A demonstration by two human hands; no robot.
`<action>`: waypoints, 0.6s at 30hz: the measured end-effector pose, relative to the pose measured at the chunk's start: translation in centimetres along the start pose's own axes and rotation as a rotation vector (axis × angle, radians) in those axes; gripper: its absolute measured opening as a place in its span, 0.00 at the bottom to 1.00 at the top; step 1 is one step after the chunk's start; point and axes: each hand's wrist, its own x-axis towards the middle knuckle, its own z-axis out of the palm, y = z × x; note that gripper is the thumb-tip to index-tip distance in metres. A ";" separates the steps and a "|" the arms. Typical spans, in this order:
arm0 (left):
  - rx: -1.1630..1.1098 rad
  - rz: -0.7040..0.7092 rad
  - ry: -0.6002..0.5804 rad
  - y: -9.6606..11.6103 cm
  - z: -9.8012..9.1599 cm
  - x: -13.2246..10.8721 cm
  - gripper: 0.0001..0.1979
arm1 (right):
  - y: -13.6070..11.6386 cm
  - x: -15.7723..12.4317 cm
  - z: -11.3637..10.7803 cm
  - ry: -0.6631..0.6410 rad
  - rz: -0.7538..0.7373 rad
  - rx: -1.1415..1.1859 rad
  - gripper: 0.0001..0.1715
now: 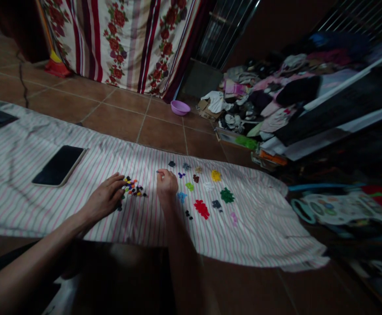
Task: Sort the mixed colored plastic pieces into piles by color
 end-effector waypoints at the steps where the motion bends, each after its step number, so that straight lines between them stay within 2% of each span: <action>1: -0.004 -0.001 0.003 0.0 0.0 0.0 0.17 | 0.1 0.3 -0.3 0.008 0.015 -0.039 0.14; 5: -0.022 0.009 0.021 -0.2 0.3 -0.1 0.17 | 0.9 1.7 -1.7 0.041 0.094 -0.157 0.15; 10: -0.016 0.033 0.040 -0.3 0.6 -0.1 0.17 | 1.9 3.6 -2.7 -0.039 0.207 -0.305 0.16; 18: -0.001 0.052 0.047 -0.4 0.6 -0.2 0.17 | 3.5 5.4 -2.9 -0.074 0.187 -0.403 0.18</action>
